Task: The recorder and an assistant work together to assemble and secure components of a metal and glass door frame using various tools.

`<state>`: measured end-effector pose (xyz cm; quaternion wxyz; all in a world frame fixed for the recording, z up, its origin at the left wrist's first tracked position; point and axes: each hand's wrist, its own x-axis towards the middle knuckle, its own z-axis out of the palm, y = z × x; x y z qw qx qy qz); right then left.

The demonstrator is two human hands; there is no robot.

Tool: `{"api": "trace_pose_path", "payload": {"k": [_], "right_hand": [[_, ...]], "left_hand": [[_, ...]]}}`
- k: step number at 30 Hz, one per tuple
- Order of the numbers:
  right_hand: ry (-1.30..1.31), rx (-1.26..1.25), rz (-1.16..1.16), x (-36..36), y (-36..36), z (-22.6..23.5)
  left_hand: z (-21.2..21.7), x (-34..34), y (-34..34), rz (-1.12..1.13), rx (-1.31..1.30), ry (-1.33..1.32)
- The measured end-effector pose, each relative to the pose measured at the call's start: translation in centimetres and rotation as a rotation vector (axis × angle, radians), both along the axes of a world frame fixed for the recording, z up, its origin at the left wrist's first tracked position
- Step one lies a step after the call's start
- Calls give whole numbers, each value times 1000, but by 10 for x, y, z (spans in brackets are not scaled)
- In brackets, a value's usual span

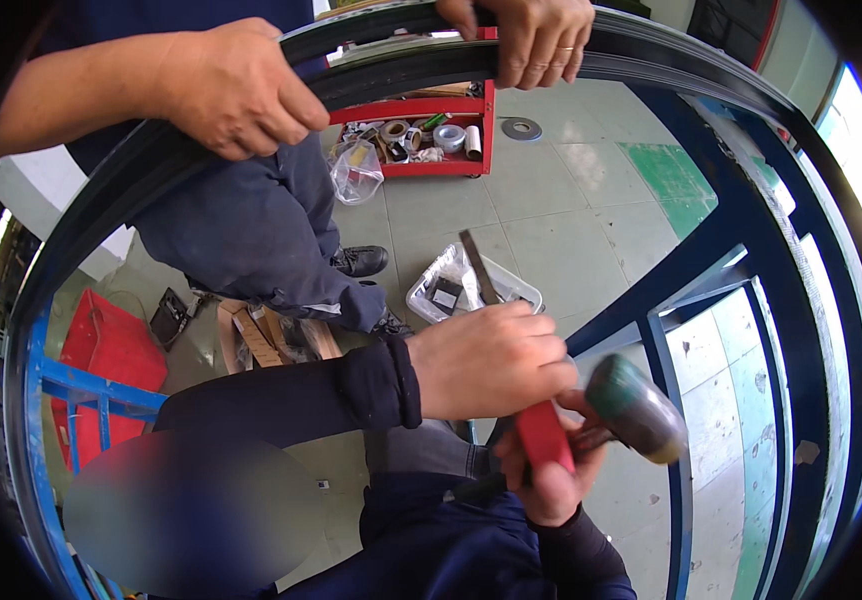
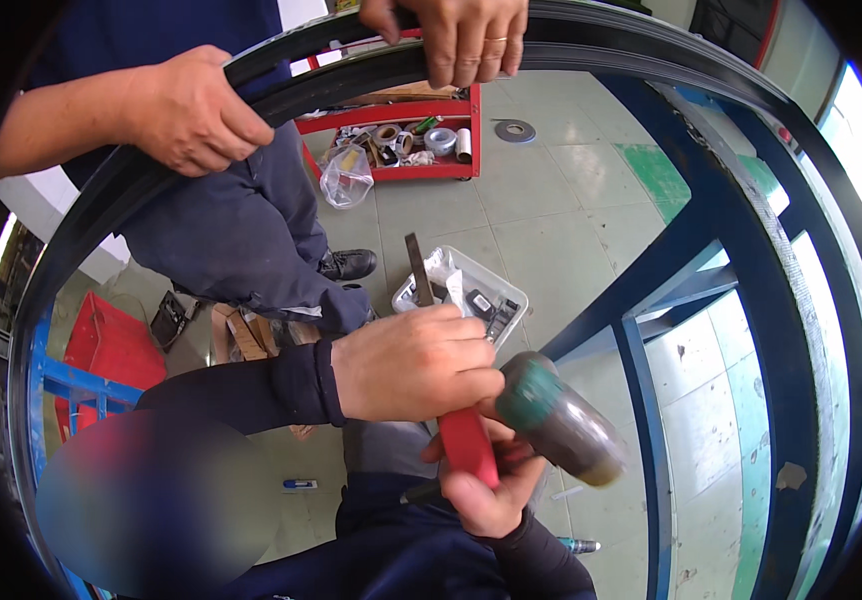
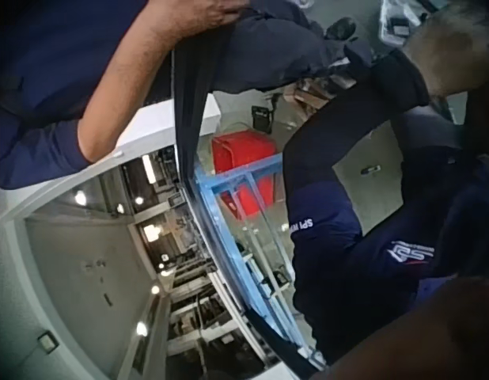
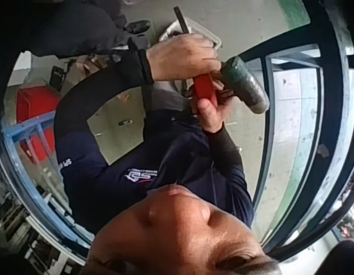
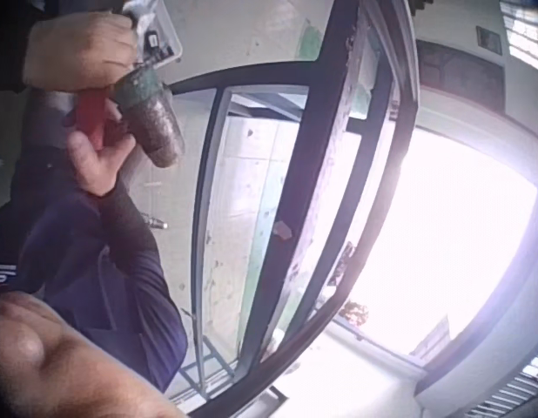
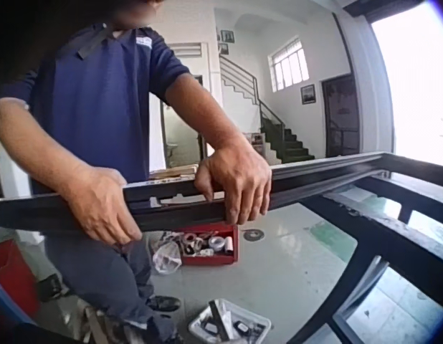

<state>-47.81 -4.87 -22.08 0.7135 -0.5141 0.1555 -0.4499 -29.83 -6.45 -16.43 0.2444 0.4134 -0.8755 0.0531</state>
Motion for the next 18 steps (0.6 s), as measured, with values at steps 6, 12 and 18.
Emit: {"api": "trace_pose_path", "payload": {"k": [6, 12, 18], "right_hand": [[37, 367, 77, -20, -10, -49], [181, 397, 37, -19, -7, -71], [178, 376, 155, -21, -11, -70]], "left_hand": [[54, 38, 5, 281, -52, -175], [151, 127, -18, 806, -391, -317], [152, 136, -40, 867, -316, -348]]}}
